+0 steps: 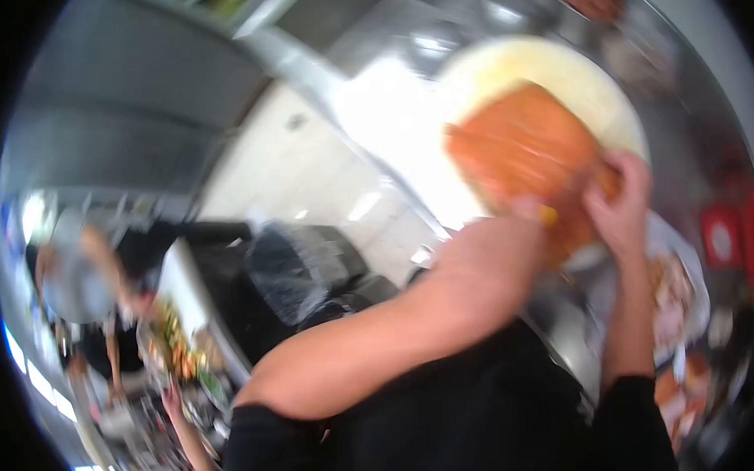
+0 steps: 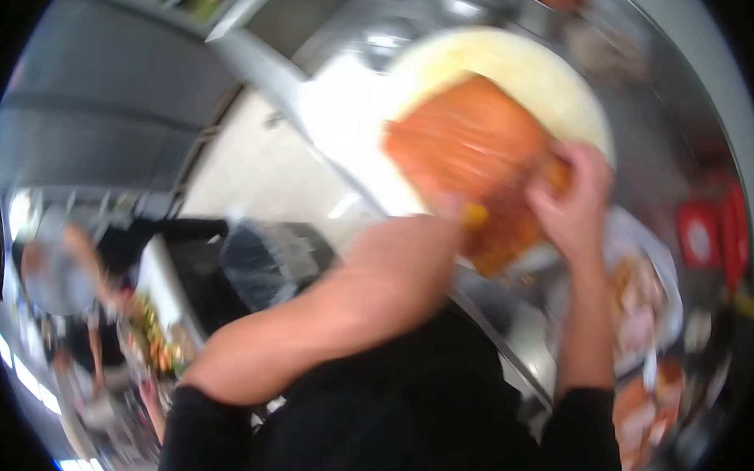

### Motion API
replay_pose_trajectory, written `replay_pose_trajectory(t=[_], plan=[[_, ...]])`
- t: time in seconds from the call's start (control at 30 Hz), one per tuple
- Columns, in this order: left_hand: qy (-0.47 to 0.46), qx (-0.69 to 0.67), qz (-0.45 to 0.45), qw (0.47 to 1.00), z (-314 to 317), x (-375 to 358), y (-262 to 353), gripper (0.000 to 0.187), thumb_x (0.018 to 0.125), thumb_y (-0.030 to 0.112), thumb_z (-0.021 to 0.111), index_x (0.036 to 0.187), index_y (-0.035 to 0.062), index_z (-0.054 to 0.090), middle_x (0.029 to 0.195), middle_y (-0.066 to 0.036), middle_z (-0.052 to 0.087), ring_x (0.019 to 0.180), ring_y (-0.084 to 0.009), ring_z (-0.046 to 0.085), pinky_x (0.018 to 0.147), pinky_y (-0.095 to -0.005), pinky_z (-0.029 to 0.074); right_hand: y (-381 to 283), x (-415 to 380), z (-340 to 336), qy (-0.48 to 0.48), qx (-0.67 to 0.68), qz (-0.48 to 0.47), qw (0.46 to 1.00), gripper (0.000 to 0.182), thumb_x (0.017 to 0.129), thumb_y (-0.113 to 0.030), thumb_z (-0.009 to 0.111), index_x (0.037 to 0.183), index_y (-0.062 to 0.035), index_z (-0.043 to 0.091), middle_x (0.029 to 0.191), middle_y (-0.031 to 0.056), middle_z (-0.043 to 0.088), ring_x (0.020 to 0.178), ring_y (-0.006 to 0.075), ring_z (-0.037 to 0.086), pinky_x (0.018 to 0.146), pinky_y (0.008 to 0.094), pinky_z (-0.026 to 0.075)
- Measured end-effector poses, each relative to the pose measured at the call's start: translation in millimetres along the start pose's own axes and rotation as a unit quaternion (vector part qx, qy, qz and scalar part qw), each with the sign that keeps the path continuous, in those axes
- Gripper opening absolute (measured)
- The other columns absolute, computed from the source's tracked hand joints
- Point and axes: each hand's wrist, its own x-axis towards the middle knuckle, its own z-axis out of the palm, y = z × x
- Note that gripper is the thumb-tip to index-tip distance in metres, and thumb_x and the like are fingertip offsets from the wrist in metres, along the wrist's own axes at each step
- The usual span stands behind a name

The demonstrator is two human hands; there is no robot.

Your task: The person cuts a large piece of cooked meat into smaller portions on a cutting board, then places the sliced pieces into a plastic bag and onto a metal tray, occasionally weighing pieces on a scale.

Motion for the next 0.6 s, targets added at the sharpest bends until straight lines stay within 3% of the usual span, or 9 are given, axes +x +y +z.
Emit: replay_pose_trajectory(t=[0.03,0.07,0.1,0.17,0.2,0.27,0.3,0.43,0.6], plan=[[0.013,-0.075,-0.024,0.997,10.7,15.3,24.7,0.024,0.099,0.020,0.056,0.106,-0.0028,0.058,0.088,-0.024,0.073,0.083,-0.0415,0.074,0.073,-0.0524,0.058,37.1,-7.4,-8.1,0.015,-0.010,-0.013,1.000,0.052,0.071,-0.005,0.072,0.122,-0.0034,0.061,0.122,0.0162,0.061,0.117,0.0356,0.057,0.105,0.0455,0.044],[0.052,-0.082,0.018,0.995,42.2,34.1,40.4,0.023,0.096,0.018,0.058,0.105,-0.0028,0.059,0.089,-0.024,0.073,0.085,-0.0404,0.074,0.073,-0.0516,0.058,80.7,-13.0,-17.7,0.011,0.023,0.012,1.000,0.052,0.073,-0.003,0.072,0.124,-0.0018,0.060,0.122,0.0170,0.060,0.118,0.0349,0.057,0.105,0.0441,0.045],[0.103,0.053,-0.058,0.992,-37.3,-20.8,-5.9,0.021,0.098,0.018,0.054,0.109,-0.0003,0.058,0.087,-0.023,0.072,0.084,-0.0402,0.074,0.070,-0.0527,0.058,-7.9,14.0,95.0,0.062,0.193,0.033,0.979,0.052,0.075,-0.002,0.072,0.125,-0.0008,0.059,0.122,0.0176,0.060,0.118,0.0343,0.057,0.106,0.0438,0.045],[0.104,0.034,-0.056,0.992,-19.5,12.7,62.9,0.021,0.094,0.017,0.060,0.107,0.0004,0.061,0.087,-0.020,0.074,0.083,-0.0378,0.075,0.070,-0.0486,0.059,87.4,31.3,32.5,0.032,0.117,0.012,0.992,0.049,0.079,-0.004,0.071,0.126,0.0016,0.057,0.122,0.0186,0.059,0.116,0.0352,0.056,0.107,0.0447,0.044],[0.159,0.010,-0.035,0.987,-27.6,27.5,49.9,0.021,0.093,0.017,0.062,0.106,0.0011,0.064,0.089,-0.019,0.074,0.086,-0.0384,0.075,0.071,-0.0471,0.059,82.1,83.4,14.1,0.019,0.063,-0.030,0.997,0.046,0.081,-0.005,0.070,0.124,0.0028,0.057,0.121,0.0197,0.059,0.115,0.0357,0.056,0.106,0.0451,0.044],[0.162,-0.158,0.070,0.972,-0.7,13.7,70.5,0.022,0.092,0.017,0.064,0.107,0.0015,0.064,0.091,-0.019,0.074,0.088,-0.0386,0.074,0.073,-0.0463,0.059,76.1,100.5,-130.7,-0.062,-0.169,-0.085,0.980,0.041,0.085,-0.007,0.068,0.123,0.0036,0.057,0.118,0.0212,0.059,0.113,0.0382,0.056,0.103,0.0465,0.044],[0.178,-0.204,0.109,0.956,37.2,25.6,20.3,0.023,0.091,0.017,0.064,0.108,0.0017,0.064,0.092,-0.019,0.073,0.089,-0.0387,0.074,0.074,-0.0460,0.060,67.8,93.8,-106.2,-0.077,-0.229,-0.112,0.964,0.040,0.086,-0.008,0.068,0.123,0.0037,0.057,0.118,0.0212,0.059,0.113,0.0385,0.056,0.102,0.0466,0.044],[0.138,-0.327,0.099,0.929,43.6,-17.5,28.6,0.029,0.085,0.017,0.071,0.109,0.0000,0.068,0.094,-0.020,0.075,0.090,-0.0356,0.075,0.076,-0.0439,0.060,52.3,97.8,-161.7,-0.091,-0.281,-0.101,0.950,0.039,0.088,-0.010,0.066,0.123,0.0039,0.057,0.117,0.0213,0.059,0.112,0.0391,0.056,0.101,0.0469,0.044],[0.105,-0.268,0.098,0.953,32.5,-65.2,10.0,0.028,0.087,0.015,0.068,0.111,0.0000,0.066,0.093,-0.022,0.075,0.090,-0.0379,0.075,0.076,-0.0469,0.059,44.2,102.8,-181.0,-0.107,-0.280,-0.132,0.945,0.038,0.089,-0.011,0.064,0.123,0.0031,0.057,0.118,0.0208,0.060,0.113,0.0395,0.056,0.101,0.0477,0.043]])
